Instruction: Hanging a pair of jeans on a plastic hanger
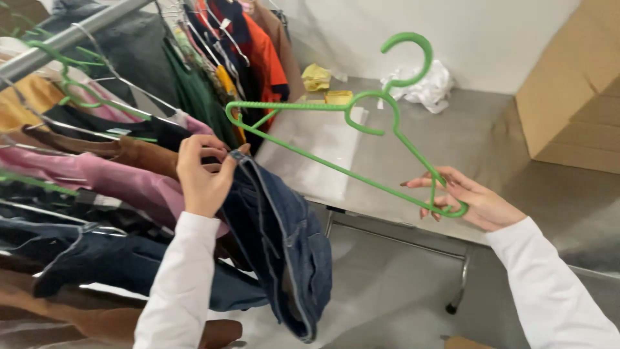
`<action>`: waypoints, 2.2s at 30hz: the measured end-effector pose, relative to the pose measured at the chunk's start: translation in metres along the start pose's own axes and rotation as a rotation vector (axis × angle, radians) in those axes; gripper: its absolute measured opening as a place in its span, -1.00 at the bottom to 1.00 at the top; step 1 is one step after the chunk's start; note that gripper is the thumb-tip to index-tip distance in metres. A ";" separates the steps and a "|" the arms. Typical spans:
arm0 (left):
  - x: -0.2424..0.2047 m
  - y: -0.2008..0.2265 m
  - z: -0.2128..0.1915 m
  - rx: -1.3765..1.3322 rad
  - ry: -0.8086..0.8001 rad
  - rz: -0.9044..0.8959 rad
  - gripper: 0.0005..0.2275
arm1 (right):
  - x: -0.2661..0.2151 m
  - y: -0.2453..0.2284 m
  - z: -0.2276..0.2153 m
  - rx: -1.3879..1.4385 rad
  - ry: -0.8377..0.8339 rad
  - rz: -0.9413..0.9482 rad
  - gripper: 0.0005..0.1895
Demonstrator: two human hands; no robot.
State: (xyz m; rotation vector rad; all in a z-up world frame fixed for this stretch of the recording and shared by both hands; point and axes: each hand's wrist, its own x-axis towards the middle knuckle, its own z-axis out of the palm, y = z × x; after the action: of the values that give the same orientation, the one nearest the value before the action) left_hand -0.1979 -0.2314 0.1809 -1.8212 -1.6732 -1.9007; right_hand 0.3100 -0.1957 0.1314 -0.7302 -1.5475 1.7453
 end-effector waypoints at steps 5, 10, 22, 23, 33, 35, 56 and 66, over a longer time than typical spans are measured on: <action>0.004 -0.011 0.001 -0.033 -0.184 0.039 -0.77 | -0.077 -0.018 -0.033 -0.198 -0.184 -0.138 -0.56; -0.002 0.014 0.010 0.035 -0.326 0.013 -0.86 | -0.110 -0.026 -0.061 -0.287 -0.260 -0.124 -0.44; -0.031 0.029 0.043 0.076 -0.497 -0.048 -0.84 | -0.122 -0.018 -0.087 -0.282 -0.182 -0.001 -0.51; -0.033 0.027 0.045 0.054 -0.485 -0.062 -0.82 | -0.124 -0.017 -0.093 -0.320 -0.146 0.009 -0.51; -0.030 0.029 0.048 0.051 -0.533 -0.158 -0.76 | -0.137 -0.036 -0.107 -0.454 -0.070 0.049 -0.51; -0.029 0.019 0.051 0.061 -0.554 -0.137 -0.78 | -0.136 -0.040 -0.109 -0.472 -0.072 0.073 -0.51; -0.043 0.016 0.076 -0.040 -0.484 0.125 -0.76 | -0.144 -0.017 -0.108 -0.360 0.140 0.102 -0.52; -0.021 0.063 0.059 -0.081 -0.541 0.196 -0.79 | -0.117 0.011 -0.074 -0.901 0.360 0.017 -0.57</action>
State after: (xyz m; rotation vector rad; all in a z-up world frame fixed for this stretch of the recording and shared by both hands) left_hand -0.1097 -0.2320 0.1907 -2.5946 -1.4617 -1.5020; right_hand 0.4374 -0.2441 0.1073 -1.3887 -2.0282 0.7787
